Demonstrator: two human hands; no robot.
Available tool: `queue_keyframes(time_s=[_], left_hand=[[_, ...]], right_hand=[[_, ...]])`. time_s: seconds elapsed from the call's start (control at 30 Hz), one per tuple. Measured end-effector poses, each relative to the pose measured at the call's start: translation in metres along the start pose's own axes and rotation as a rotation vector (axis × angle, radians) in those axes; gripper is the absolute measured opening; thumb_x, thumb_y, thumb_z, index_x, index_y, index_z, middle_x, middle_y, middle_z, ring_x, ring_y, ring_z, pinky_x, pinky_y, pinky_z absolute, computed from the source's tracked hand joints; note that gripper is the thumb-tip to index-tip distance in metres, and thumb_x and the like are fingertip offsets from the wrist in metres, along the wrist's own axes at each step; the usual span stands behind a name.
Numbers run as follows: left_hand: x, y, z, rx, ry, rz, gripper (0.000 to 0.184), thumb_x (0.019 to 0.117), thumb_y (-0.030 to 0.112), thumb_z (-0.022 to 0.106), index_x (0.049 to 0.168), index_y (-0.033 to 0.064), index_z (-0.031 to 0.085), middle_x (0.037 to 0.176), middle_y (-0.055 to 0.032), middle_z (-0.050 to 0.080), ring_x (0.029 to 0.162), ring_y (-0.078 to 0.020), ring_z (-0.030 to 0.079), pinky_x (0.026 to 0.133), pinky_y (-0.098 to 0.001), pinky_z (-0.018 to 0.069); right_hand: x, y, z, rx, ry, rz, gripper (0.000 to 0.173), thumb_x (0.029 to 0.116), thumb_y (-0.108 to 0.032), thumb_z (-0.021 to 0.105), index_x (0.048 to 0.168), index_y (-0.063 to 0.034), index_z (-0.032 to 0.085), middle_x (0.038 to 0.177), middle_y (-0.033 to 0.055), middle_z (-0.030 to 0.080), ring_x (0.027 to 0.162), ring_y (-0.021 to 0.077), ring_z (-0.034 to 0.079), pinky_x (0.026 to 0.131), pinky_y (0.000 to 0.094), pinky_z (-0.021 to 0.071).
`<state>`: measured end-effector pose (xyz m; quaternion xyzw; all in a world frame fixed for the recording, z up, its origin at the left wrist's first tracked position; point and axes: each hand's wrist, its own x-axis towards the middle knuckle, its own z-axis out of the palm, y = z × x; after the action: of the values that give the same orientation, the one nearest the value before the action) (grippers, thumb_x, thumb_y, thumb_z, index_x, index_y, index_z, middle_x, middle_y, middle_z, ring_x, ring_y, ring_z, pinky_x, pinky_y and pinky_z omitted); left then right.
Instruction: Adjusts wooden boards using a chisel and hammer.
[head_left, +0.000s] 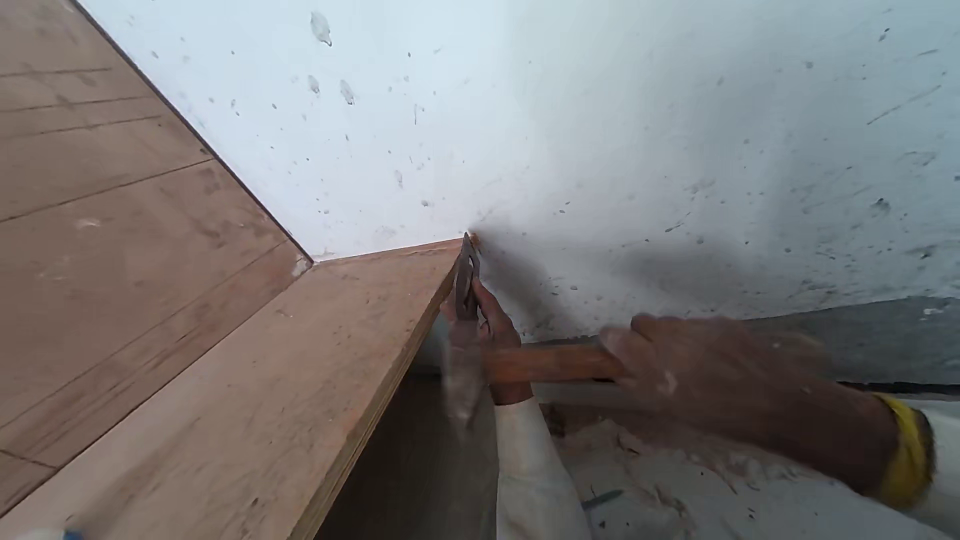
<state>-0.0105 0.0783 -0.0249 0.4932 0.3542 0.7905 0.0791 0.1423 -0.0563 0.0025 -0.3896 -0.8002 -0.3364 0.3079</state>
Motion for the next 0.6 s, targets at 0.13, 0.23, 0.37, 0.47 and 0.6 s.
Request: queue_keyframes(time_s=[0.13, 0.23, 0.37, 0.47, 0.6], left_hand=[[0.0, 0.003, 0.001, 0.071, 0.026, 0.051, 0.032, 0.1008, 0.007, 0.06, 0.116, -0.0209, 0.059, 0.106, -0.0212, 0.069, 0.098, -0.0014, 0.065, 0.091, -0.0153, 0.0502], [0.003, 0.027, -0.001, 0.028, 0.017, -0.138, 0.026, 0.0971, 0.002, 0.063, 0.113, -0.0184, 0.061, 0.102, -0.0121, 0.07, 0.094, 0.0046, 0.066, 0.09, -0.013, 0.0514], [-0.002, 0.008, 0.004, 0.141, 0.032, -0.004, 0.037, 0.1031, 0.01, 0.056, 0.119, -0.0233, 0.056, 0.111, -0.0273, 0.067, 0.103, -0.0103, 0.065, 0.094, -0.0194, 0.0488], [-0.002, 0.017, 0.0, 0.228, -0.005, -0.037, 0.035, 0.1037, 0.014, 0.058, 0.119, -0.0177, 0.061, 0.11, -0.0222, 0.07, 0.1, -0.0071, 0.068, 0.093, -0.0192, 0.051], [-0.002, 0.003, 0.007, 0.018, 0.086, 0.026, 0.029, 0.098, 0.006, 0.065, 0.113, -0.0186, 0.062, 0.098, -0.0111, 0.071, 0.091, 0.0092, 0.065, 0.086, -0.0091, 0.0512]], right_hand=[[0.003, -0.01, -0.013, -0.052, 0.018, 0.027, 0.025, 0.1038, -0.027, 0.049, 0.099, -0.0057, 0.061, 0.064, 0.0052, 0.051, 0.045, 0.021, 0.051, 0.037, 0.0319, 0.0405], [0.006, -0.024, -0.027, 0.032, 0.155, -0.046, 0.02, 0.1089, -0.028, 0.041, 0.108, -0.0124, 0.053, 0.072, 0.004, 0.048, 0.054, 0.0203, 0.046, 0.045, 0.032, 0.0373], [0.017, -0.012, -0.02, 0.006, -0.11, 0.115, 0.017, 0.0922, -0.017, 0.065, 0.095, -0.0011, 0.068, 0.062, 0.0097, 0.054, 0.045, 0.0241, 0.057, 0.039, 0.0332, 0.0443], [0.017, -0.016, -0.028, -0.024, -0.074, 0.11, 0.02, 0.0949, -0.021, 0.058, 0.094, -0.0025, 0.066, 0.061, 0.0063, 0.052, 0.045, 0.0212, 0.054, 0.038, 0.0312, 0.0429], [0.007, -0.019, -0.027, 0.056, 0.126, -0.064, 0.022, 0.1101, -0.028, 0.04, 0.103, -0.0124, 0.054, 0.071, 0.0033, 0.048, 0.054, 0.019, 0.047, 0.044, 0.0307, 0.0383]])
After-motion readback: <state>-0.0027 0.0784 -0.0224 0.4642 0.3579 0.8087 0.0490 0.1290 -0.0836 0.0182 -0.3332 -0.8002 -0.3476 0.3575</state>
